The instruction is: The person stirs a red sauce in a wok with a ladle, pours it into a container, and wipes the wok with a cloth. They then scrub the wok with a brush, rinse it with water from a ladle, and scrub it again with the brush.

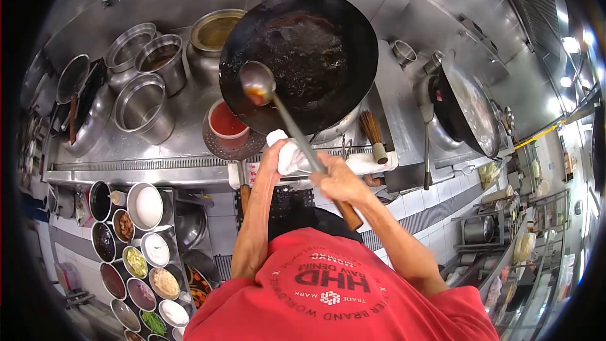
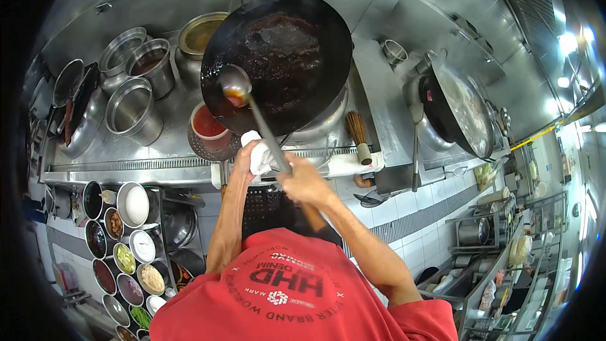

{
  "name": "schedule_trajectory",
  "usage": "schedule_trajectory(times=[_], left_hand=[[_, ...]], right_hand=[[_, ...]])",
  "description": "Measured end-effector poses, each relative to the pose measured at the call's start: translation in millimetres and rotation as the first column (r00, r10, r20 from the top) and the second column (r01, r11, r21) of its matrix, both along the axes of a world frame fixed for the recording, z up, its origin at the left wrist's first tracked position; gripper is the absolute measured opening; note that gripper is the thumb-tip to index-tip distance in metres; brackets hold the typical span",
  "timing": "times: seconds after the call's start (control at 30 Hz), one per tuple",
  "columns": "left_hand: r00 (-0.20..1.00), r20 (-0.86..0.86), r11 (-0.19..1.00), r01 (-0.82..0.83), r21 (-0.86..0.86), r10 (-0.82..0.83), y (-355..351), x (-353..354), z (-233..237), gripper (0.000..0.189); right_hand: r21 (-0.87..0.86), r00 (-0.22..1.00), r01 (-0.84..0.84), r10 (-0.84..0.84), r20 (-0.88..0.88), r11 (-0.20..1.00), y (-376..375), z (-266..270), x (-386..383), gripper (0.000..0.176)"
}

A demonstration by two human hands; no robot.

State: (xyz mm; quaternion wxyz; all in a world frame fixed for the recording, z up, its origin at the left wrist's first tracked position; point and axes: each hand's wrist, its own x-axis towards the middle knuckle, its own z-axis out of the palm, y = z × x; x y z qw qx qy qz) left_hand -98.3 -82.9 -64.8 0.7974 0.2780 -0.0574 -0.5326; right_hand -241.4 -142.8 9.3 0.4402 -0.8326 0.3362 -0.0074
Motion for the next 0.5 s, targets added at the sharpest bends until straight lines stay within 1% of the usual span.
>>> schedule_trajectory(times=[0.03, 0.07, 0.1, 0.2, 0.23, 0.27, 0.33, 0.37, 0.4, 0.47, 0.5], left_hand=[[1.000, 0.001, 1.000, -0.003, -0.001, 0.003, -1.2, 2.4, 0.8, 0.026], [1.000, 0.027, 1.000, 0.007, 0.011, -0.008, -0.1, 4.4, 2.5, 0.026], [0.998, 0.054, 0.999, 0.018, 0.029, -0.019, 2.0, 5.8, 4.3, 0.027], [0.995, 0.094, 0.997, -0.019, 0.072, 0.012, -3.0, 8.9, 2.6, 0.027], [0.994, 0.114, 0.995, -0.012, 0.100, 0.000, -5.9, 11.4, 0.5, 0.026], [0.993, 0.116, 0.994, -0.024, 0.104, 0.012, -5.5, 9.4, 15.3, 0.026], [0.989, 0.119, 0.977, -0.111, 0.184, 0.090, -13.7, 8.0, -1.4, 0.024], [0.994, 0.097, 0.976, -0.066, 0.208, 0.047, -17.1, 9.9, -2.3, 0.022], [0.993, 0.105, 0.975, -0.068, 0.214, 0.047, -20.6, 10.6, -3.0, 0.022], [0.985, 0.169, 0.942, -0.084, 0.326, 0.029, -31.6, 6.5, -4.2, 0.020], [0.985, 0.164, 0.950, -0.106, 0.292, 0.059, -38.4, 4.2, -0.1, 0.018]], right_hand=[[0.205, 1.000, 0.004, -0.009, 0.025, 0.979, 7.8, 8.5, 2.5, 0.042], [0.406, 0.999, -0.002, -0.018, 0.044, 0.914, 13.3, 11.4, 3.9, 0.041], [0.468, 0.987, -0.042, -0.035, 0.154, 0.883, 13.3, -1.9, 4.2, 0.037], [0.508, 0.984, -0.104, 0.016, 0.175, 0.855, 3.3, -1.3, 11.4, 0.036], [0.511, 0.983, -0.116, 0.027, 0.179, 0.852, -1.6, -0.1, 15.5, 0.036], [0.583, 0.980, -0.123, 0.004, 0.201, 0.803, -7.3, 1.4, 19.7, 0.034], [0.716, 0.972, -0.134, -0.050, 0.230, 0.685, -21.2, 4.2, 26.3, 0.032], [0.770, 0.964, -0.151, -0.080, 0.254, 0.620, -28.3, 5.0, 28.2, 0.035], [0.773, 0.962, -0.157, -0.082, 0.261, 0.615, -34.6, 4.5, 29.3, 0.035], [0.908, 0.910, -0.222, -0.260, 0.324, 0.356, -53.5, 5.3, 31.7, 0.033], [0.915, 0.894, -0.268, -0.276, 0.353, 0.301, -67.9, 4.4, 33.6, 0.027]])
